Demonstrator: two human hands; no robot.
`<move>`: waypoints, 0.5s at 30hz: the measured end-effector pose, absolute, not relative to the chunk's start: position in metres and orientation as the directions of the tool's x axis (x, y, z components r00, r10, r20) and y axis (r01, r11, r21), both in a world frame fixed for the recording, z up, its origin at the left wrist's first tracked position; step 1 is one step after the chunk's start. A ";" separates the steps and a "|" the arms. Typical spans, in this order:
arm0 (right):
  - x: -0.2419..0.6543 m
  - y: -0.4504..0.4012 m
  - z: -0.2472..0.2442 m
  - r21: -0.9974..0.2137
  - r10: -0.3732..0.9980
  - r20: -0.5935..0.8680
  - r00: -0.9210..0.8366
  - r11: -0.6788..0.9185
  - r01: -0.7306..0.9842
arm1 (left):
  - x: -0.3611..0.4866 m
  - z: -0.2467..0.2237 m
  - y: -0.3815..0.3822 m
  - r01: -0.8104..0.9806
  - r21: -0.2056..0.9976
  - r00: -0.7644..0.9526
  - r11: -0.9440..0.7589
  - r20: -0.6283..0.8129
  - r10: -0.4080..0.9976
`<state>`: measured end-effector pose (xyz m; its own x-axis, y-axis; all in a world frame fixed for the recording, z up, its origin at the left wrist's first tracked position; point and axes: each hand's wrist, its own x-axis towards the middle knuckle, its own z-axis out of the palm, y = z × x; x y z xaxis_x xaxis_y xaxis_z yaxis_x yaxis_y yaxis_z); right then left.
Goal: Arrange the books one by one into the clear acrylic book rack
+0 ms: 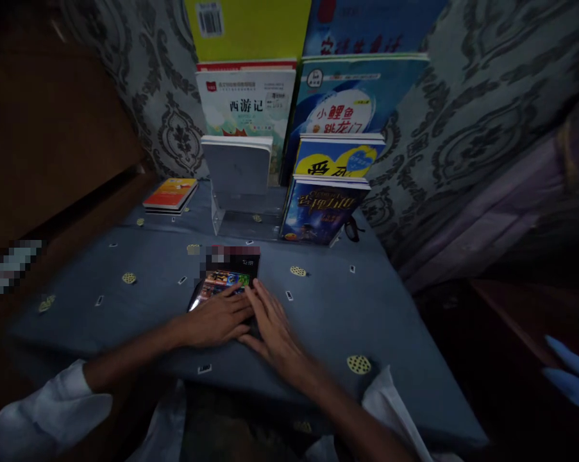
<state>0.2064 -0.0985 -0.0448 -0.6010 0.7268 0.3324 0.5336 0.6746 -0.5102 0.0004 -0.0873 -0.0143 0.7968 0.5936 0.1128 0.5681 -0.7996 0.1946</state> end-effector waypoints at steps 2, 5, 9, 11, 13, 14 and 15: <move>0.207 -0.097 -0.046 -0.515 0.727 0.325 -0.605 0.672 0.532 | -0.001 -0.015 -0.096 0.594 0.199 0.774 -0.779 0.124 0.621; 0.208 -0.095 -0.047 -0.512 0.706 0.319 -0.632 0.690 0.512 | -0.008 -0.018 -0.103 0.612 0.224 0.751 -0.759 0.137 0.646; 0.209 -0.093 -0.047 -0.509 0.708 0.308 -0.635 0.687 0.518 | -0.028 -0.022 -0.104 0.691 0.243 0.662 -0.681 0.168 0.731; 0.208 -0.093 -0.045 -0.495 0.715 0.297 -0.633 0.682 0.538 | -0.041 -0.024 -0.100 0.760 0.260 0.572 -0.595 0.168 0.803; 0.207 -0.094 -0.044 -0.473 0.719 0.288 -0.632 0.681 0.559 | -0.052 -0.026 -0.093 0.823 0.282 0.471 -0.492 0.145 0.870; 0.206 -0.094 -0.042 -0.462 0.722 0.284 -0.631 0.680 0.570 | -0.056 -0.026 -0.089 0.853 0.287 0.418 -0.437 0.128 0.899; 0.205 -0.095 -0.041 -0.450 0.724 0.282 -0.629 0.679 0.580 | -0.059 -0.027 -0.085 0.881 0.283 0.363 -0.380 0.113 0.925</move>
